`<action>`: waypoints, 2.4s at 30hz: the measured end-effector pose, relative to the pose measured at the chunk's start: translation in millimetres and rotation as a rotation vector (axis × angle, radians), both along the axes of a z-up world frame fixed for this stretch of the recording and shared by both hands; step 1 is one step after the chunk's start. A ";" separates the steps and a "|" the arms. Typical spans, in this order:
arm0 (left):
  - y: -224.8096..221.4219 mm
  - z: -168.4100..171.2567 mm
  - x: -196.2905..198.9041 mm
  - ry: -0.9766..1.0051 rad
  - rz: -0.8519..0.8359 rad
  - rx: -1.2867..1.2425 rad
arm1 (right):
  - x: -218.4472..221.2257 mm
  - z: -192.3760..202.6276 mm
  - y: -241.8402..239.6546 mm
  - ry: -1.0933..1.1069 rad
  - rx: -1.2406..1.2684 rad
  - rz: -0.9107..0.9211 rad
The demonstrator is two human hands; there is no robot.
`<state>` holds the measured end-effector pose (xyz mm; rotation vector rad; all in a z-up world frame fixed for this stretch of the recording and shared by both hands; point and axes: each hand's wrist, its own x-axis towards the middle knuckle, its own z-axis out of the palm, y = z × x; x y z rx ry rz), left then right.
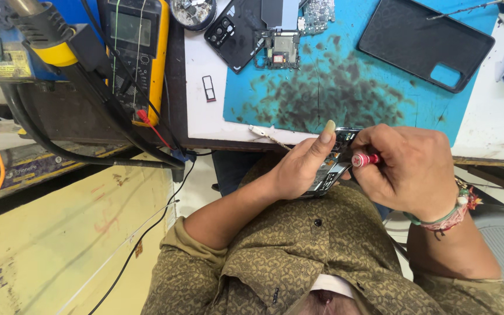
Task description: The person removes a mobile phone from its protective case, plugs in a charging cable, and then uses a screwdriver, tweezers, and a pry tool to disassemble the internal components and motherboard.
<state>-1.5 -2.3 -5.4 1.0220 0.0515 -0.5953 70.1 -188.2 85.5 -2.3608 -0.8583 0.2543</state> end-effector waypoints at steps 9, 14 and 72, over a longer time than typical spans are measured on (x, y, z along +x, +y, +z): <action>-0.2 -7.3 0.1 0.035 -0.012 -0.100 | -1.2 0.6 4.4 -0.060 -0.011 0.020; -1.9 -15.1 -2.7 0.009 -0.013 -0.150 | 0.2 -4.6 0.4 0.003 0.076 0.001; 2.3 -1.0 -13.6 0.264 0.141 -0.524 | 52.1 -25.2 -28.1 -0.461 -0.079 -0.342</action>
